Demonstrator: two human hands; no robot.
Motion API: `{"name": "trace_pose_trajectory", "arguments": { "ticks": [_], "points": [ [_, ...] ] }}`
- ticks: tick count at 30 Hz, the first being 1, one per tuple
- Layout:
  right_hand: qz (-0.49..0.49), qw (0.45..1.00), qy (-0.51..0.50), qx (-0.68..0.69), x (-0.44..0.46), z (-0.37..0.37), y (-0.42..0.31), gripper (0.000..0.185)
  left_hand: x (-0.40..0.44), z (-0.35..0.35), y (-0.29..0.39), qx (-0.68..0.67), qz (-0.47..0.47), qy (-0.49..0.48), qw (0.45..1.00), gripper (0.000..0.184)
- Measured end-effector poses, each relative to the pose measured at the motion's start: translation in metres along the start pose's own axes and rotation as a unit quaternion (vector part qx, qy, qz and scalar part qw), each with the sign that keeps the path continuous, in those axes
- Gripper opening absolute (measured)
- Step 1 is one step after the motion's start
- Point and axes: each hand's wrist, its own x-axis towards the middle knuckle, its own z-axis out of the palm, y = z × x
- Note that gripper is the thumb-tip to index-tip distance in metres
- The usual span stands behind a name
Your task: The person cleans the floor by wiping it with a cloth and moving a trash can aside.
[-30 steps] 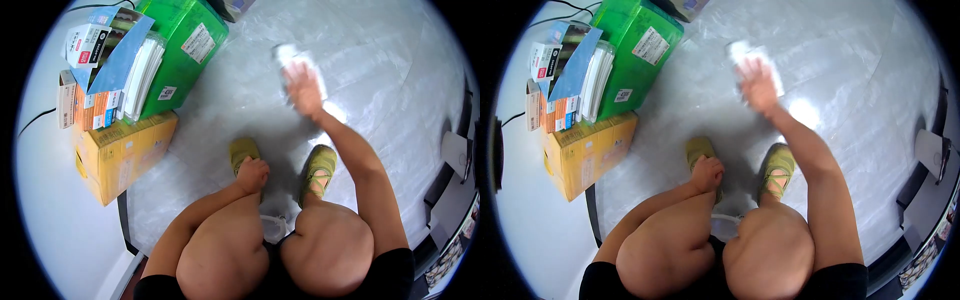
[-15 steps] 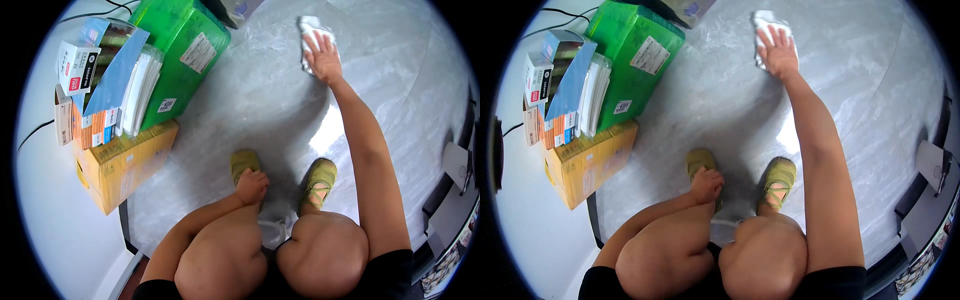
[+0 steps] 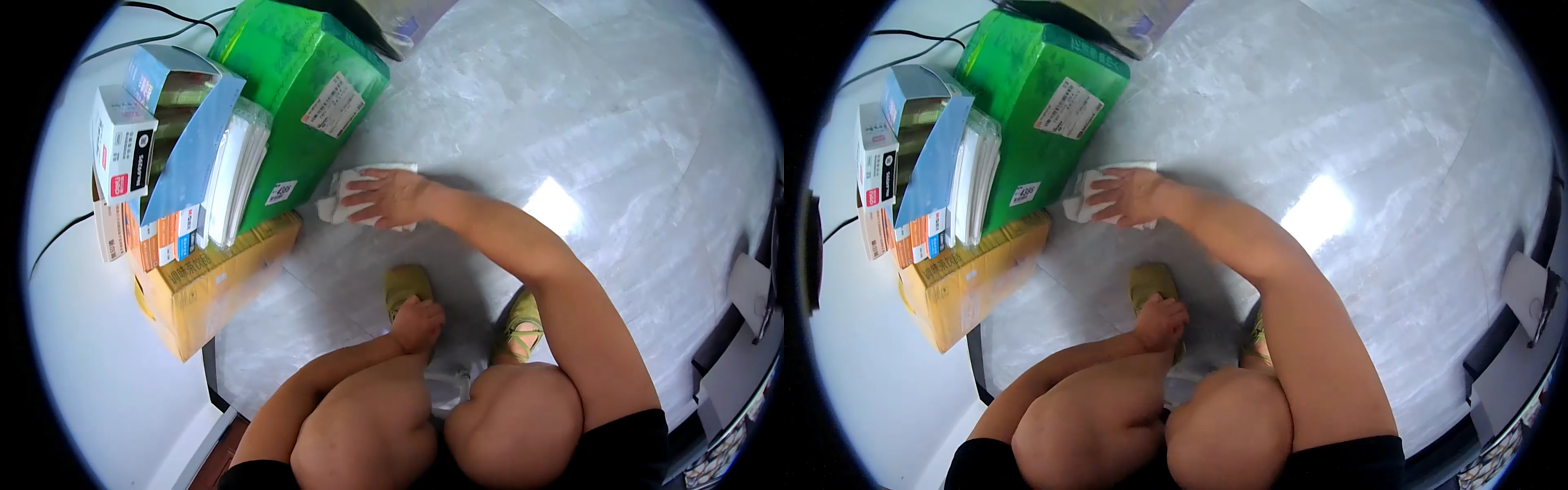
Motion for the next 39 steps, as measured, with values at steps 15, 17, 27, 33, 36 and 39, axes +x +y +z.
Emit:
{"name": "trace_pose_trajectory", "arguments": {
  "ticks": [15,17,27,33,36,39],
  "points": [
    [0.643,0.751,0.134,-0.065,-0.204,-0.084,0.266,0.064,0.002,-0.006,-0.003,-0.027,-0.002,-0.022,0.999,0.014],
    [0.636,0.766,-0.028,-0.087,-0.171,-0.120,0.233,0.060,0.003,-0.006,-0.001,-0.026,-0.001,-0.016,1.000,0.014],
    [0.534,0.839,0.104,-0.011,-0.134,-0.095,0.233,0.060,0.004,-0.004,0.001,-0.030,-0.002,0.017,0.999,0.016],
    [0.654,0.740,0.144,-0.068,-0.241,-0.088,0.242,0.064,0.000,-0.006,-0.001,-0.026,-0.010,-0.012,1.000,0.015],
    [0.663,0.715,0.206,-0.085,-0.311,-0.076,0.210,0.061,0.004,-0.011,0.002,-0.028,-0.013,-0.015,0.999,0.015],
    [0.664,0.689,0.225,-0.182,-0.329,-0.028,0.195,0.057,0.003,-0.007,0.000,-0.059,-0.020,0.000,0.998,0.019]
  ]
}}
